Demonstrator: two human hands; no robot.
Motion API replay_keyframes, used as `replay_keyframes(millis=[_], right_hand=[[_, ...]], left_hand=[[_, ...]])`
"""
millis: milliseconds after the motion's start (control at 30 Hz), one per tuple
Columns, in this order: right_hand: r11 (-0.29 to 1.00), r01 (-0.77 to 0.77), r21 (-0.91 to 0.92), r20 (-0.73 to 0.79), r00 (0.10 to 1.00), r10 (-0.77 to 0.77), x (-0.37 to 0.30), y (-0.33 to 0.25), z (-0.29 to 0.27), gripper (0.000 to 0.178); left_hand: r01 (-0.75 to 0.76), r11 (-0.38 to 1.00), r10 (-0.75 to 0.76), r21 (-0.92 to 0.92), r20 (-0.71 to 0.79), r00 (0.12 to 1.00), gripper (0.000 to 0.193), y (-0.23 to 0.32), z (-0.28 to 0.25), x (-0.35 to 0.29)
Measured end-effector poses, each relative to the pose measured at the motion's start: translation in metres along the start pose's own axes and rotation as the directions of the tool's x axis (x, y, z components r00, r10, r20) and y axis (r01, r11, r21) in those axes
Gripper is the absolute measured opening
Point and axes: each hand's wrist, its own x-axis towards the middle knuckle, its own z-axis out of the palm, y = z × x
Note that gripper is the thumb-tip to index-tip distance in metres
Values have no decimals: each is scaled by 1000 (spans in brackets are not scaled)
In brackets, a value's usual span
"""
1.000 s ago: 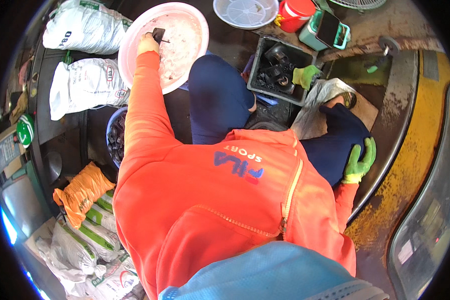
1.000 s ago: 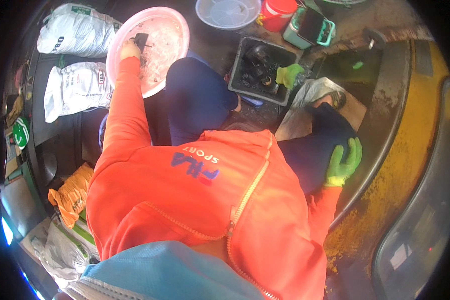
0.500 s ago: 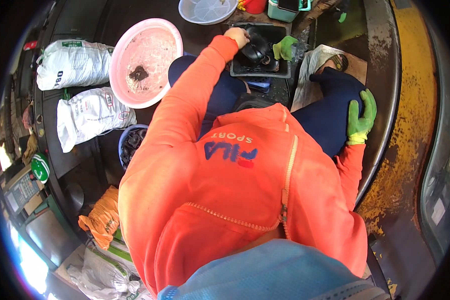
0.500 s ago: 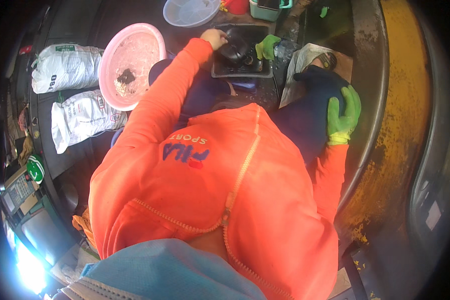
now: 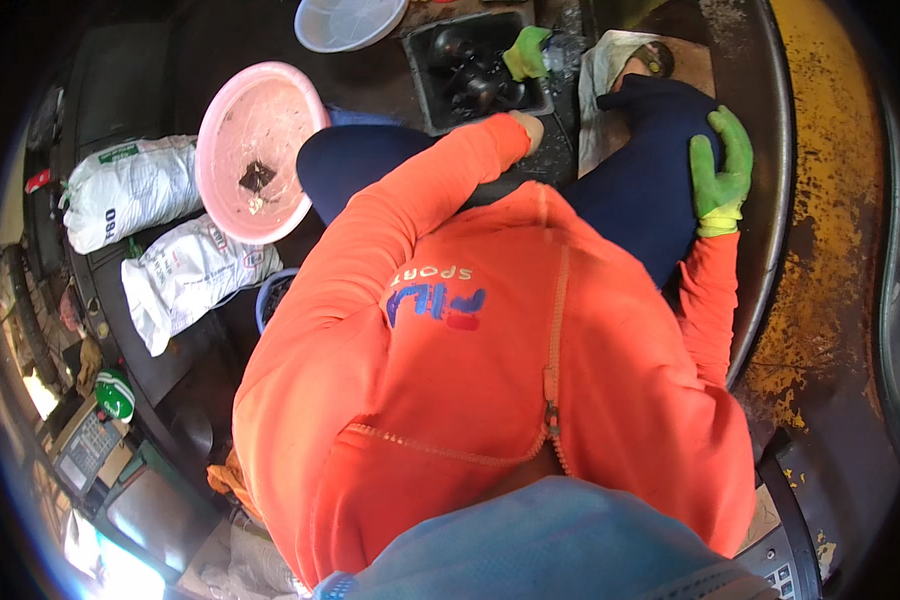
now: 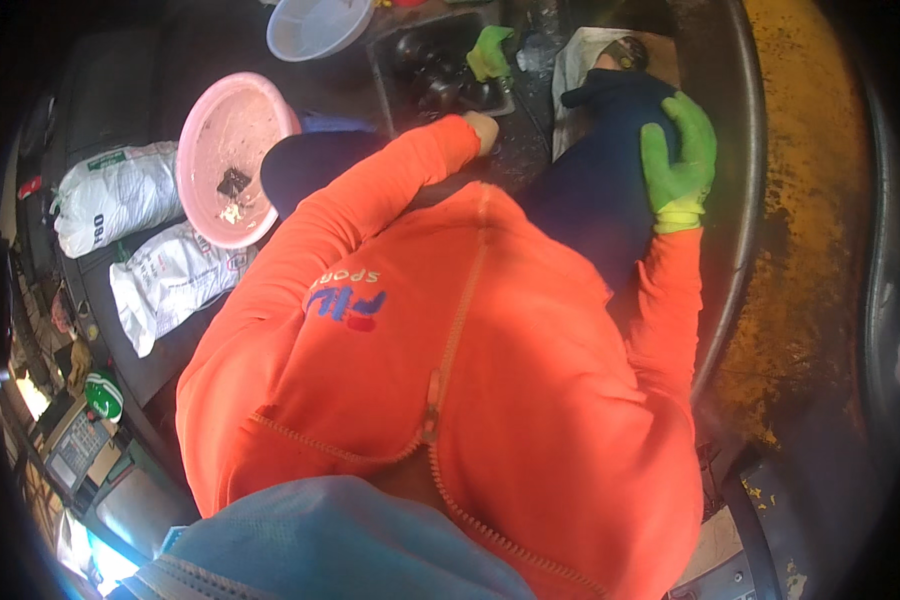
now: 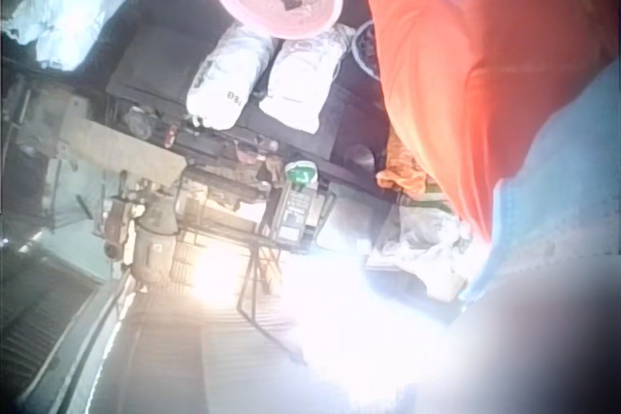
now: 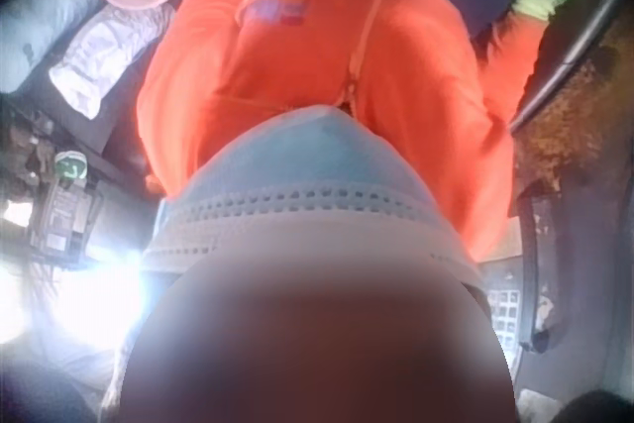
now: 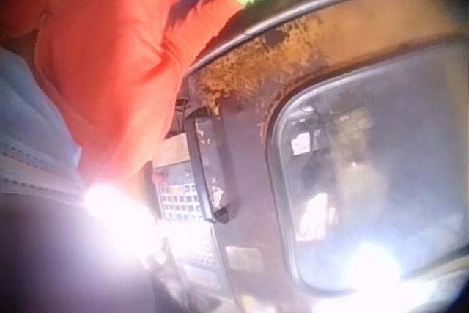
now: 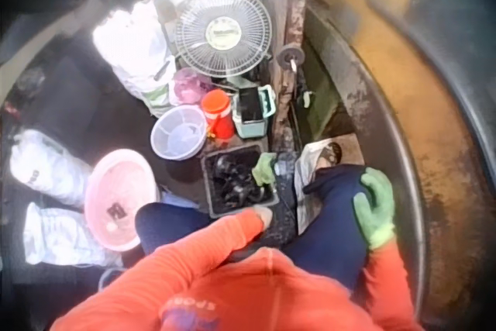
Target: The person sits on the floor and cleans dark metal parts using a wire brush and a cloth. They pick up parts from a pink basin, scrub them over a black tray, and place the cleaned items into a white bowl. The person also inspects the parts by hand and uses a machine to process them.
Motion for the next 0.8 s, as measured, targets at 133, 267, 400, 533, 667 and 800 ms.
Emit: replay_keyframes(millis=[133,267,400,533,667,800], right_hand=[[999,33,17,-33,999,-33,-2,1,0,32],[992,-38,118,-43,998,44,-4,2,1,32],[994,-38,101,-56,997,44,-6,5,0,33],[995,-48,89,-66,996,54,-8,9,-4,33],[991,-58,123,-73,995,67,-7,10,-2,31],[981,-67,181,-70,994,81,-5,8,3,30]], left_hand=[[223,349,-256,-910,136,957,55,7,-9,67],[385,171,-536,-907,242,809,67,31,-22,117],[99,-270,-581,-958,244,777,65,43,-9,151],[-138,-780,-358,-610,254,898,63,17,-6,157],[-111,-676,-341,-729,176,923,61,7,-10,146],[-126,-171,-535,-977,-15,845,61,20,-5,145]])
